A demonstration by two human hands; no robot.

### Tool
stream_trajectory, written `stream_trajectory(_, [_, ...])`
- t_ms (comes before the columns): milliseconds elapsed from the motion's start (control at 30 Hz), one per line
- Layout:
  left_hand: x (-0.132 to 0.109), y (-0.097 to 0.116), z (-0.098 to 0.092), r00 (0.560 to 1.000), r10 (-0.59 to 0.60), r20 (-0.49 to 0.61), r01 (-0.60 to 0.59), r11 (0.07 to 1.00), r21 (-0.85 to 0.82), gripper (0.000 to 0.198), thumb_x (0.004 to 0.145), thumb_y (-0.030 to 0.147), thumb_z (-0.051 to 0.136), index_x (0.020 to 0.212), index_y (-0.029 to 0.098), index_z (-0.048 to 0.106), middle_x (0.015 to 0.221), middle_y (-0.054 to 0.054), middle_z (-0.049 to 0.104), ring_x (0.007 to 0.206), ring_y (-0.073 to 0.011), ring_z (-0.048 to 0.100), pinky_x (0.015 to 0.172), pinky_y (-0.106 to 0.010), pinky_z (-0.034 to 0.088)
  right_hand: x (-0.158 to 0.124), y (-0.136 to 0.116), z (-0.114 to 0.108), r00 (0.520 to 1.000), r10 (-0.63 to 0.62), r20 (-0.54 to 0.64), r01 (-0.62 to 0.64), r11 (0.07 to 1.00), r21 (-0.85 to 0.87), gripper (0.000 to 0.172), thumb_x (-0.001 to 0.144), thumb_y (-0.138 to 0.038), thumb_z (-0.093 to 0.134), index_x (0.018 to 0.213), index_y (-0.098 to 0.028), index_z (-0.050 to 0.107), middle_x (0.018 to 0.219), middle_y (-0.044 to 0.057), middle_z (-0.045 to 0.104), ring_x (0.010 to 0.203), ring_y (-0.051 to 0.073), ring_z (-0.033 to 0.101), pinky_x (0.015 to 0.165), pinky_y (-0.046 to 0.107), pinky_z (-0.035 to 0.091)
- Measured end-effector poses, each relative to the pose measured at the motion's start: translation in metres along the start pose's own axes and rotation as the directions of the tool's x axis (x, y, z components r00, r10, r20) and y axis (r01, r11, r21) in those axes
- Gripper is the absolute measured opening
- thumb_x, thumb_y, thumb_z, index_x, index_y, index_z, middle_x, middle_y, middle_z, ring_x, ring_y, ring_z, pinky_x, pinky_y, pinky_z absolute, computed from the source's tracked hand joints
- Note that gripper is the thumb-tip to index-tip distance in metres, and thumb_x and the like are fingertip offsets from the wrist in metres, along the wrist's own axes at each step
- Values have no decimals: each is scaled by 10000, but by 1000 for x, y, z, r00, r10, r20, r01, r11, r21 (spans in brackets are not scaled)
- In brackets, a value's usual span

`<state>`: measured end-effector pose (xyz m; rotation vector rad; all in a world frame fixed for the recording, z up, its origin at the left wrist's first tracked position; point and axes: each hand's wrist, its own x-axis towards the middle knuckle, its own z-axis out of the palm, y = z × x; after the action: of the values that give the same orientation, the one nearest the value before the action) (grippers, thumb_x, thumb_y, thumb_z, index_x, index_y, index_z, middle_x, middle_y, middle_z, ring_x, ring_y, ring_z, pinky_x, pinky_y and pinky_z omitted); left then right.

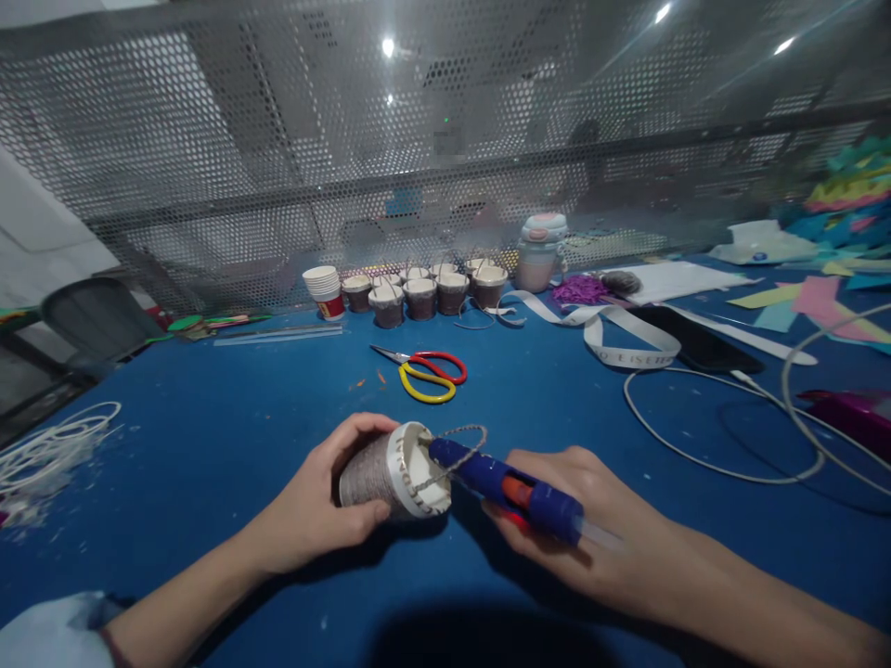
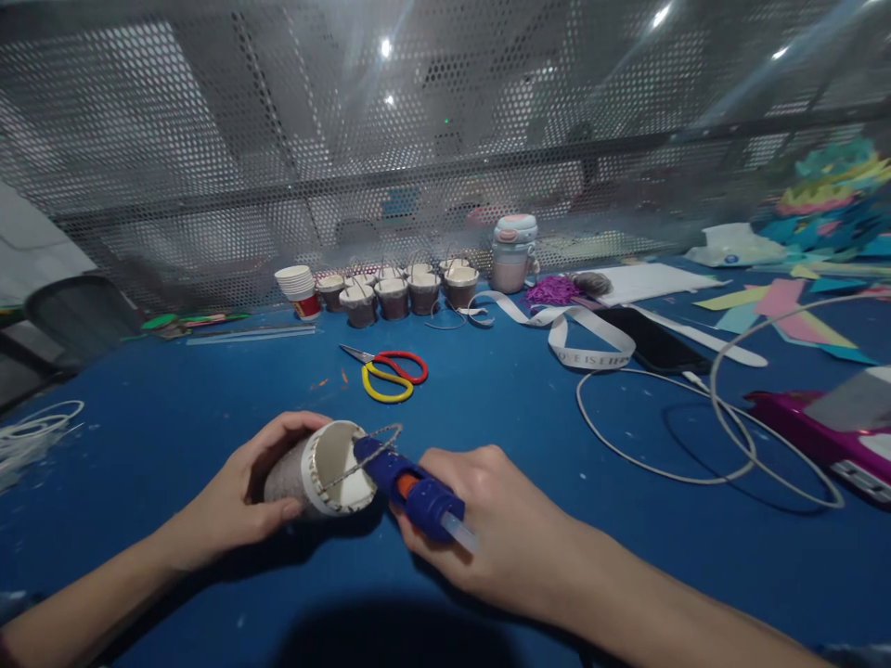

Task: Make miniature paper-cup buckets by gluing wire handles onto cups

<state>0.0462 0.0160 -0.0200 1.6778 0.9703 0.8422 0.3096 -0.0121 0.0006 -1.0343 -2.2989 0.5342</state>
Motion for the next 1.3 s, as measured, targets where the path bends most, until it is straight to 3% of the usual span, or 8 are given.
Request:
stream_trajectory(333, [-1,4,1,1000,13,-23,-11,997,81,515,660,257,695,1155,225,558,1162,-78,573,1085,-280,524,912,-352,437,-1,0,2,1000,17,26,-16,999,-28,200,845,-249,500,655,-193,475,566,-10,550,453,91,445,463,234,304])
stream_trajectory(600, [1,-1,-5,998,-8,-58,6,999,-48,559,665,390,761,1150,215,546,1139,-90,598,1019,-264,565,835,-320,469,-2,-4,-3,999,36,7,-36,999,20,226,855,-262,497,645,-196,447,537,-34,498,437,79,395,452,225,297])
stream_trajectory(833, [3,-4,-6,998,9,-60,-14,997,-75,583,663,438,776,1151,204,559,1152,-101,610,1034,-274,571,839,-310,465,3,-7,-4,987,153,44,-158,976,153,247,846,-296,491,627,-196,432,530,-47,435,466,79,332,446,217,298])
stream_trajectory(1033, [3,-2,-4,999,19,-26,-21,998,-66,570,669,409,773,1155,209,552,1147,-93,600,1019,-258,569,827,-299,469,8,-8,-1,974,224,41,-228,944,237,243,839,-299,507,627,-187,464,527,-53,409,476,79,335,450,216,300])
stream_trajectory(1300, [3,-1,-4,1000,5,22,-5,1000,13,517,697,310,709,1182,242,544,1147,-61,581,1021,-242,558,855,-309,455,8,-6,1,954,277,112,-295,934,202,251,835,-332,525,634,-188,483,541,-48,451,489,82,329,460,221,293])
